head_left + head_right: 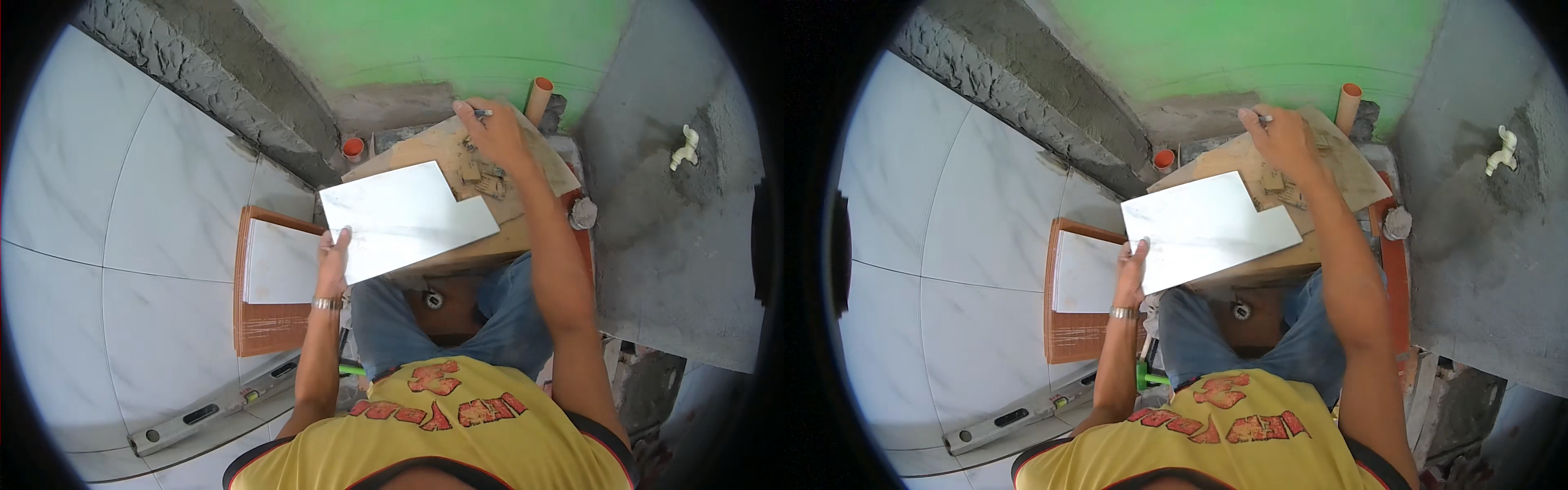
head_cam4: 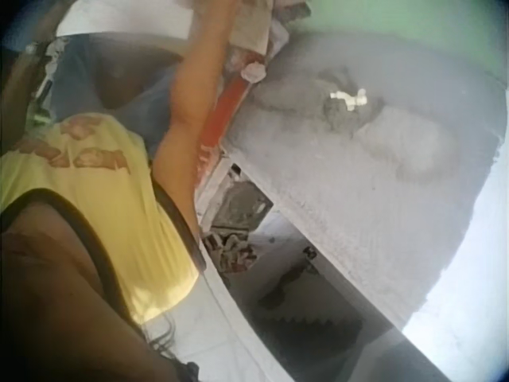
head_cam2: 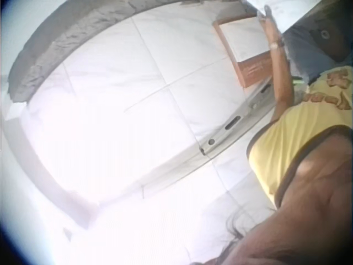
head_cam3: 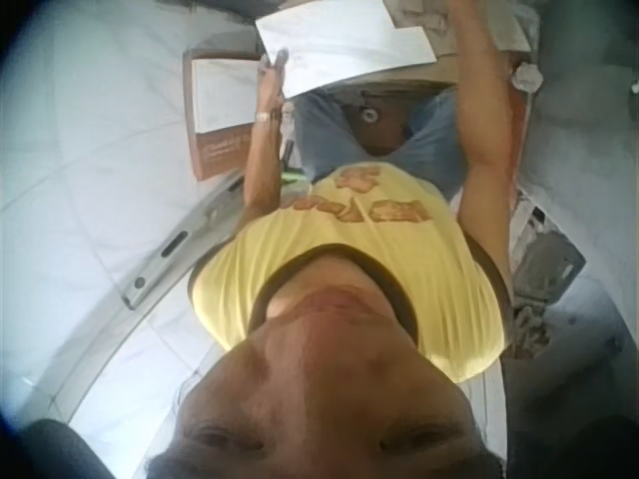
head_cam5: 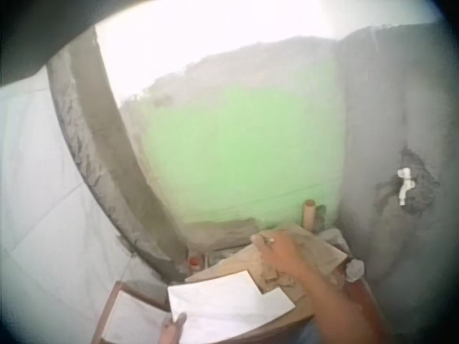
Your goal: The person positions a white tile against a wall, measures it with a tape measure, marks it with a pencil, and checks the alignment with a spirit level while sitting in a partially tiled room.
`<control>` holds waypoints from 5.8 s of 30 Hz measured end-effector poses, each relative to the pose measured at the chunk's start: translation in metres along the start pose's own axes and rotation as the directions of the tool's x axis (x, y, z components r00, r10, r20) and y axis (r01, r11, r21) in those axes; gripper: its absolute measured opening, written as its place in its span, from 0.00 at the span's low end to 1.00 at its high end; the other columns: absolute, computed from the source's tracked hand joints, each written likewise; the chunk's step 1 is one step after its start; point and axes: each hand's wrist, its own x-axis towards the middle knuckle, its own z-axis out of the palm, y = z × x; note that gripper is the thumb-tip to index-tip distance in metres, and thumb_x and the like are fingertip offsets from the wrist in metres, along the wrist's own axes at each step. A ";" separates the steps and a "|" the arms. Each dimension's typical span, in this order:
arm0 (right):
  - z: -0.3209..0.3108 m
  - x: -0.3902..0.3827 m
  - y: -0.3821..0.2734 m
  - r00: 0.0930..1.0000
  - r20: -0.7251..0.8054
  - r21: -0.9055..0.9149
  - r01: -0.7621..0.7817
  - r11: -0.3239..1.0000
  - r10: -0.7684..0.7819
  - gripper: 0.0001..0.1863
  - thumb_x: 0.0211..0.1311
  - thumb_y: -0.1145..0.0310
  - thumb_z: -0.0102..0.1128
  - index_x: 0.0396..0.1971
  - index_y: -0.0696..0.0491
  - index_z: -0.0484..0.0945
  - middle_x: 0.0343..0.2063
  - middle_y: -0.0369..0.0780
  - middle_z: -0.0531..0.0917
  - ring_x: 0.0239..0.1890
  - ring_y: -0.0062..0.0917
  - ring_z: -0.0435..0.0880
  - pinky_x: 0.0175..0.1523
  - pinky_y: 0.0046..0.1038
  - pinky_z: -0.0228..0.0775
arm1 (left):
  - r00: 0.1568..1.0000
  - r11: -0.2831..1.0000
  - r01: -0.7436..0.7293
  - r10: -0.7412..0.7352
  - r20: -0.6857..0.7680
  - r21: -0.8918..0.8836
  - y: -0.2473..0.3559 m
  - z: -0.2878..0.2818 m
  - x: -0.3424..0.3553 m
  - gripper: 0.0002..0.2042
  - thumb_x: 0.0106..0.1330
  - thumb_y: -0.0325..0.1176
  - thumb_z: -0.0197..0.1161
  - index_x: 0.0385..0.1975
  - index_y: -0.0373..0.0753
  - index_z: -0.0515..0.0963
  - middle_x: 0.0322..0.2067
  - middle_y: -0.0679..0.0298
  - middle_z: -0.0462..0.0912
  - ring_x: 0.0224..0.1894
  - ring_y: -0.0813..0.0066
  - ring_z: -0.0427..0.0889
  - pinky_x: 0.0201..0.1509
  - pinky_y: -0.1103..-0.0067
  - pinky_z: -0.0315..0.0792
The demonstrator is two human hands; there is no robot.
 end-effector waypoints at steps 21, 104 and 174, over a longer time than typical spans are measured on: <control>0.020 -0.009 -0.039 0.983 -0.163 0.221 0.123 0.968 -0.088 0.19 0.70 0.55 0.56 0.32 0.58 0.81 0.19 0.45 0.77 0.23 0.36 0.72 0.34 0.34 0.67 | 0.766 -0.157 -0.371 0.505 0.397 0.915 0.335 0.003 0.163 0.26 0.66 0.45 0.63 0.52 0.27 0.75 0.46 0.43 0.83 0.50 0.53 0.82 0.55 0.67 0.73; 0.022 0.004 -0.019 0.986 0.051 0.011 0.161 0.987 -0.161 0.20 0.70 0.54 0.54 0.29 0.57 0.80 0.20 0.50 0.79 0.27 0.49 0.79 0.35 0.45 0.70 | 0.905 0.142 0.186 0.362 -0.226 0.972 0.076 -0.077 0.348 0.28 0.61 0.50 0.66 0.49 0.27 0.78 0.46 0.36 0.81 0.53 0.40 0.80 0.58 0.59 0.73; 0.018 -0.077 -0.150 0.868 0.061 0.929 0.131 0.345 -0.493 0.15 0.68 0.58 0.54 0.35 0.56 0.77 0.29 0.43 0.79 0.28 0.30 0.79 0.35 0.31 0.74 | 0.901 0.274 0.266 0.271 -0.339 0.924 0.081 -0.060 0.350 0.26 0.57 0.48 0.69 0.45 0.28 0.80 0.47 0.41 0.82 0.52 0.48 0.83 0.57 0.65 0.75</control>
